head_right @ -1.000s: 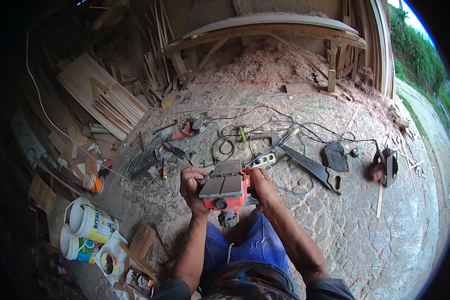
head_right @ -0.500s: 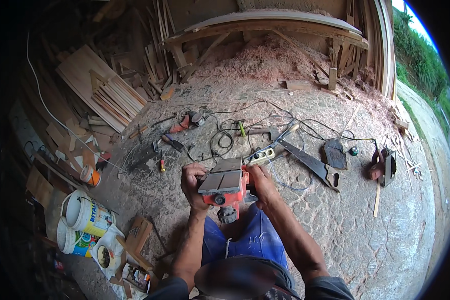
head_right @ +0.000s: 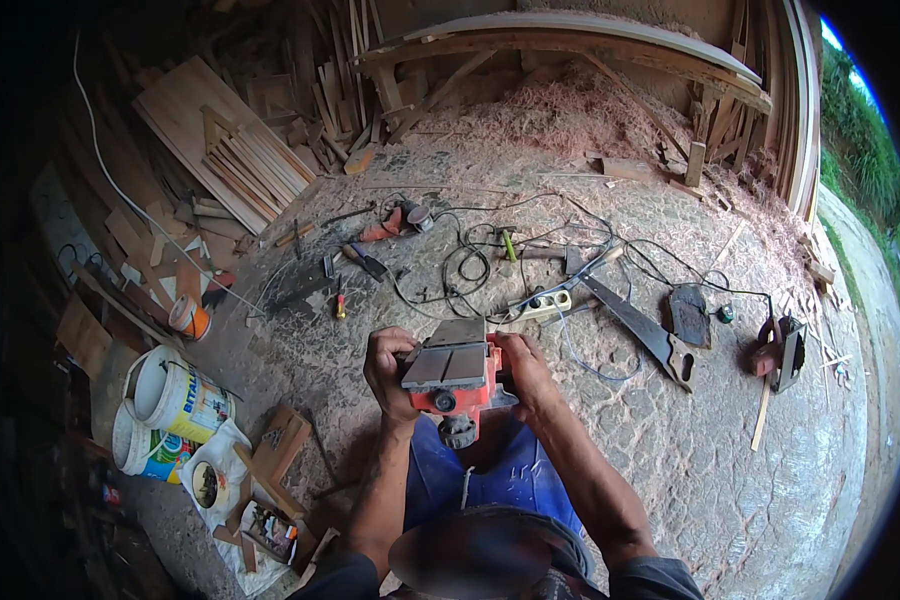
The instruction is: The person works on an electric planer, using a tool to turn a screw and handling a small component by hand.
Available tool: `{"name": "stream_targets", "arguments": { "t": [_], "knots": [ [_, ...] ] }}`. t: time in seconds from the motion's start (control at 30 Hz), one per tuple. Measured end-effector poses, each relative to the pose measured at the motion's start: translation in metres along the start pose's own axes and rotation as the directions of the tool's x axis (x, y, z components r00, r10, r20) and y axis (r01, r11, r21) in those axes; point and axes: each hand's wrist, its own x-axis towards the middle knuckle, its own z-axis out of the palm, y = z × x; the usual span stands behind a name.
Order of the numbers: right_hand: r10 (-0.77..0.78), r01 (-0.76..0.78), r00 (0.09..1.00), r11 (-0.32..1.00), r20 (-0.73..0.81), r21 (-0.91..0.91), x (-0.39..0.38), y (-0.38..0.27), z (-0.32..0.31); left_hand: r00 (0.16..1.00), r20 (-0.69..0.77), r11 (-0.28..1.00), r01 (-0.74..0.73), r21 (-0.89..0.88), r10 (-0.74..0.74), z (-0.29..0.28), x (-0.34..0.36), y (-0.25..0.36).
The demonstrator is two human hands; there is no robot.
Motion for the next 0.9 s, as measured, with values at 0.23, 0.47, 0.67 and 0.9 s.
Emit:
{"name": "stream_targets", "arguments": {
  "t": [0.23,0.47,0.67,0.9],
  "knots": [
    [0.024,-0.028,0.995,0.999,0.096,0.036,0.006,0.012,0.017,0.999,-0.041,0.999,0.02,0.033,-0.018,-0.023,-0.004,0.002],
    [-0.066,0.029,0.98,0.982,0.19,0.187,0.025,0.038,0.035,0.993,-0.1,0.998,0.069,0.009,-0.068,-0.044,-0.013,-0.002],
    [-0.013,-0.018,0.989,0.977,0.145,0.211,0.033,0.051,0.022,0.941,-0.125,0.927,0.277,-0.252,-0.315,-0.028,-0.03,-0.006],
    [0.08,-0.073,0.995,0.989,-0.055,0.125,0.023,0.087,-0.04,0.802,0.025,0.671,0.515,-0.533,-0.597,0.021,-0.091,-0.03]
  ]
}}
